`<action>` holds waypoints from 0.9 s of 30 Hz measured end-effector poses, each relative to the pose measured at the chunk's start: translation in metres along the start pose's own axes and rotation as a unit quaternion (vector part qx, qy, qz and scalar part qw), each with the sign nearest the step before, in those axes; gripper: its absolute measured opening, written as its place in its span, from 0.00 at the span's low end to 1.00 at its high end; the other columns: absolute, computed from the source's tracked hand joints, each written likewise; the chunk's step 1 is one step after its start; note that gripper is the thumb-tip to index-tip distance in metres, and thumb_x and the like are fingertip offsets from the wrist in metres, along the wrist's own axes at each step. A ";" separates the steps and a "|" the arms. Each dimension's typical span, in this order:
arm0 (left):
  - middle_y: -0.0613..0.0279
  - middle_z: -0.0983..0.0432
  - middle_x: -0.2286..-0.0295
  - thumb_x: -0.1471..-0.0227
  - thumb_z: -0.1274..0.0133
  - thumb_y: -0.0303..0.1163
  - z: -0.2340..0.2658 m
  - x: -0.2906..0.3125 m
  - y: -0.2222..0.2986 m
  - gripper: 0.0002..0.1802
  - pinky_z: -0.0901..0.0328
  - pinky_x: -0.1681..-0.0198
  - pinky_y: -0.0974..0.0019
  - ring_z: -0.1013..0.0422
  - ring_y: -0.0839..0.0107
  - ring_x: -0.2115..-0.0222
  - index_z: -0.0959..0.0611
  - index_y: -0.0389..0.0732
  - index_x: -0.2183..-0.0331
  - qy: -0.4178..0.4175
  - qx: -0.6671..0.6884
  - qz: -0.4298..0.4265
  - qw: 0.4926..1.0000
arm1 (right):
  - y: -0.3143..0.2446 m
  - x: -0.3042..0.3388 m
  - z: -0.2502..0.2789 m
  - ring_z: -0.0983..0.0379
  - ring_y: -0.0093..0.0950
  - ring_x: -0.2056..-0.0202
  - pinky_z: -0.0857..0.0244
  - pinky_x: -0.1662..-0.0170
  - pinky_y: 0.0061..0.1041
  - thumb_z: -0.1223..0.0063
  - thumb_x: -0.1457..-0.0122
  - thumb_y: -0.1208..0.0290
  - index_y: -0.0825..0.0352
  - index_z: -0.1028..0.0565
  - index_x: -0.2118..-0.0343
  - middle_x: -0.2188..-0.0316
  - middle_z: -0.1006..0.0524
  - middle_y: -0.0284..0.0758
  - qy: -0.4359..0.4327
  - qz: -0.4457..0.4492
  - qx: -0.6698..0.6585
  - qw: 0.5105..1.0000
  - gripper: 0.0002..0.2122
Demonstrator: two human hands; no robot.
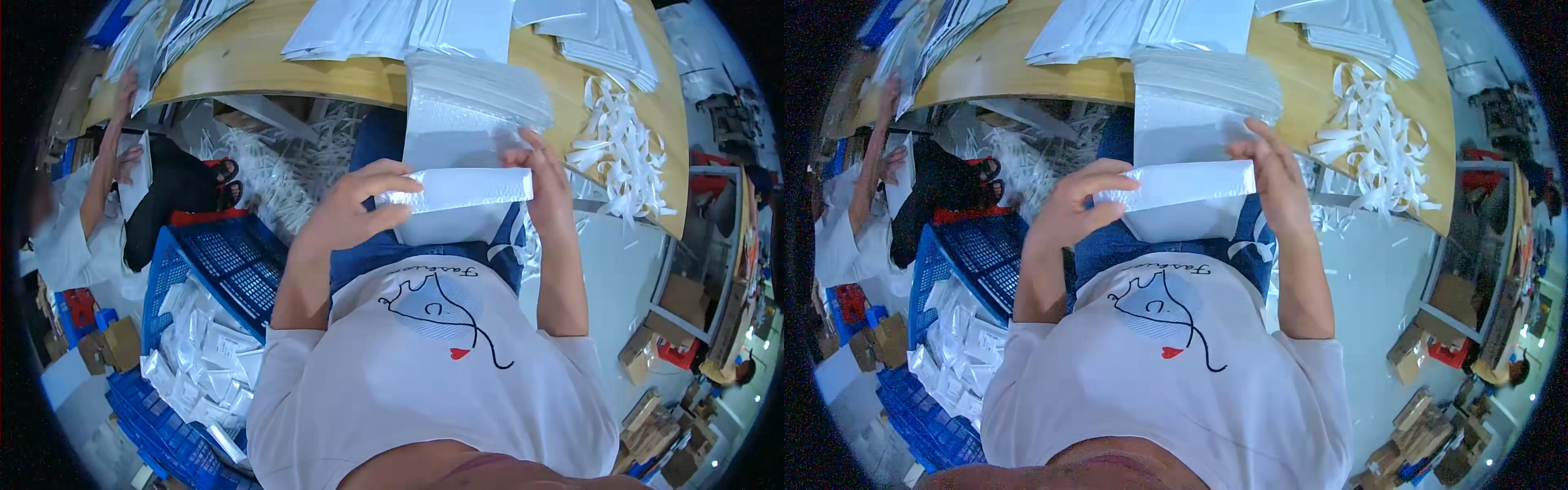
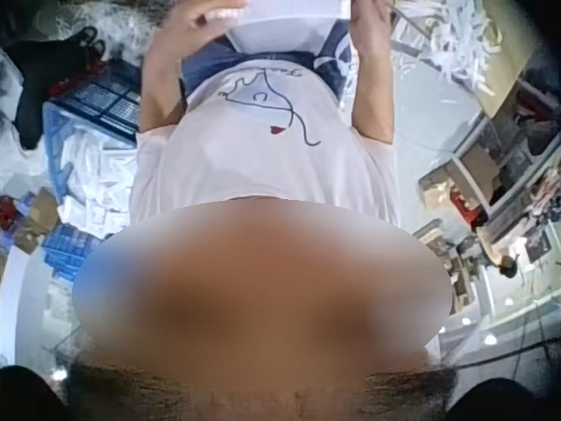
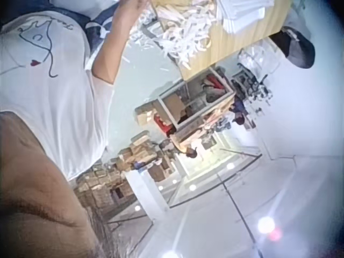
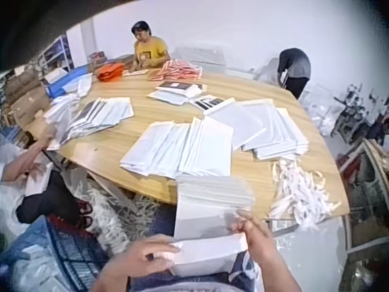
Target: Packaging thin electronic devices into protective white bubble mailers at a workbench.
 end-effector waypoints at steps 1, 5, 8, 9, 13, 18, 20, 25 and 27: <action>0.61 0.24 0.64 0.55 0.51 0.18 -0.003 0.001 0.000 0.16 0.37 0.66 0.74 0.30 0.69 0.70 0.20 0.36 0.61 0.000 0.000 0.001 1.000 | 0.001 0.002 0.001 0.33 0.22 0.67 0.41 0.61 0.17 0.55 0.44 0.80 0.68 0.23 0.64 0.67 0.25 0.33 0.000 0.000 -0.001 1.000 0.09; 0.63 0.23 0.66 0.53 0.50 0.20 -0.018 0.003 -0.010 0.15 0.38 0.70 0.77 0.31 0.73 0.73 0.20 0.36 0.61 0.142 0.024 0.051 0.988 | 0.006 0.009 0.005 0.35 0.18 0.72 0.41 0.68 0.13 0.52 0.42 0.74 0.67 0.25 0.60 0.71 0.26 0.30 -0.065 0.063 0.352 0.932 0.09; 0.65 0.23 0.67 0.53 0.50 0.21 -0.020 0.003 -0.017 0.14 0.39 0.71 0.78 0.32 0.76 0.75 0.20 0.36 0.61 0.147 0.057 0.071 0.985 | -0.001 0.007 0.008 0.35 0.18 0.72 0.41 0.67 0.12 0.50 0.44 0.75 0.67 0.25 0.60 0.71 0.26 0.29 -0.018 0.052 0.260 0.964 0.09; 0.65 0.22 0.67 0.52 0.50 0.21 -0.021 0.003 -0.019 0.14 0.39 0.72 0.78 0.33 0.77 0.76 0.20 0.37 0.61 0.149 0.073 0.081 0.983 | -0.004 0.007 0.008 0.35 0.17 0.72 0.41 0.67 0.12 0.49 0.44 0.76 0.68 0.25 0.60 0.71 0.26 0.29 0.005 0.046 0.212 0.976 0.10; 0.66 0.22 0.69 0.52 0.49 0.22 -0.024 0.002 -0.020 0.13 0.39 0.73 0.79 0.34 0.78 0.77 0.20 0.37 0.61 0.168 0.069 0.076 0.980 | -0.002 0.013 -0.014 0.36 0.16 0.73 0.41 0.67 0.12 0.49 0.44 0.74 0.68 0.24 0.61 0.74 0.26 0.28 0.012 0.114 0.250 0.961 0.09; 0.66 0.22 0.69 0.52 0.49 0.22 -0.021 0.006 -0.017 0.14 0.40 0.73 0.79 0.35 0.79 0.78 0.20 0.37 0.61 0.163 0.074 0.083 0.980 | 0.001 0.014 -0.002 0.36 0.15 0.75 0.40 0.69 0.12 0.50 0.43 0.72 0.68 0.24 0.64 0.78 0.27 0.26 -0.014 0.112 0.326 0.939 0.07; 0.65 0.22 0.69 0.52 0.49 0.22 -0.015 0.011 -0.011 0.14 0.40 0.73 0.79 0.35 0.79 0.78 0.20 0.37 0.61 0.154 0.094 0.105 0.978 | 0.001 0.007 0.011 0.36 0.15 0.76 0.40 0.69 0.13 0.50 0.42 0.72 0.68 0.23 0.65 0.79 0.28 0.26 -0.037 0.037 0.317 0.947 0.07; 0.64 0.22 0.70 0.55 0.46 0.21 0.036 0.041 0.019 0.14 0.38 0.72 0.78 0.33 0.77 0.77 0.19 0.37 0.62 0.237 -0.039 0.071 0.968 | -0.037 -0.027 -0.006 0.34 0.19 0.77 0.39 0.70 0.14 0.51 0.42 0.71 0.70 0.24 0.65 0.80 0.27 0.29 0.013 0.118 0.187 0.975 0.08; 0.57 0.22 0.69 0.58 0.46 0.18 0.079 0.084 0.034 0.14 0.36 0.68 0.74 0.29 0.71 0.73 0.18 0.35 0.64 0.271 -0.036 -0.015 0.962 | -0.066 -0.056 -0.013 0.32 0.20 0.76 0.37 0.69 0.15 0.50 0.42 0.71 0.71 0.24 0.64 0.78 0.26 0.31 0.001 0.198 0.261 0.945 0.09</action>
Point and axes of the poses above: each hand's wrist, its own x-axis away from the middle knuckle, its own z-axis out of the back of the hand, y = z × x, the point moved 2 cm from there along -x, towards the middle knuckle
